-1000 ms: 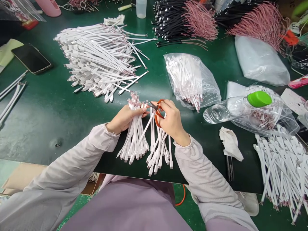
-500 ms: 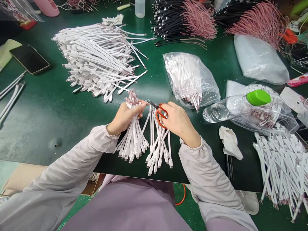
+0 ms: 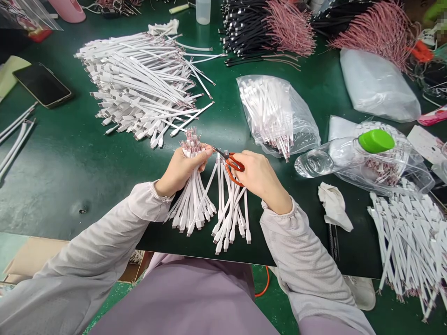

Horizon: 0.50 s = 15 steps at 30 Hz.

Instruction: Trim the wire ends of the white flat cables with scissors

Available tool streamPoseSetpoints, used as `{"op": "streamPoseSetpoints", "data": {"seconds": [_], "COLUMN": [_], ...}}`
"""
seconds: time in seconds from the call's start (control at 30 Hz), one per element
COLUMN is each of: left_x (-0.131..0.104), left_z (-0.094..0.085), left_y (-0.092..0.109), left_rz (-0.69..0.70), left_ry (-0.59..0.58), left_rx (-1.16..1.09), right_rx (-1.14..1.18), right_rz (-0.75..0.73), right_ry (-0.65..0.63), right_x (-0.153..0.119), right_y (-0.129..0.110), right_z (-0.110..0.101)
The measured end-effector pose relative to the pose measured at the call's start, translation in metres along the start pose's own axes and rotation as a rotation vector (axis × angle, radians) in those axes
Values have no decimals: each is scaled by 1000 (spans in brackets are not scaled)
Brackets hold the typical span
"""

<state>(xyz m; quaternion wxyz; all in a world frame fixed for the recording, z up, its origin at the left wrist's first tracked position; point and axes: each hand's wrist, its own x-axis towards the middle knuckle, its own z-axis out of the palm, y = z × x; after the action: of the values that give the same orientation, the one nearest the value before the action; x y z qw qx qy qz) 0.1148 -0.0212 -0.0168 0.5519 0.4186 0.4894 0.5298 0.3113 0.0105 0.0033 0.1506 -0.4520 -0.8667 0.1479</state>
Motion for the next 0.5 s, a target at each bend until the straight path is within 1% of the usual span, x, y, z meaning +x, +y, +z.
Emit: {"op": "streamPoseSetpoints", "data": {"seconds": [0.23, 0.5], "left_x": [-2, -2], "left_z": [1, 1], "left_y": [5, 5], "left_rz": [3, -14], "left_ry": [-21, -27], "left_rx": [-17, -60], "right_rx": [-11, -37], "right_rz": [-13, -22], "right_ry": [7, 18], "right_x": [0, 0], "right_y": [1, 4], "right_z": [1, 3]}}
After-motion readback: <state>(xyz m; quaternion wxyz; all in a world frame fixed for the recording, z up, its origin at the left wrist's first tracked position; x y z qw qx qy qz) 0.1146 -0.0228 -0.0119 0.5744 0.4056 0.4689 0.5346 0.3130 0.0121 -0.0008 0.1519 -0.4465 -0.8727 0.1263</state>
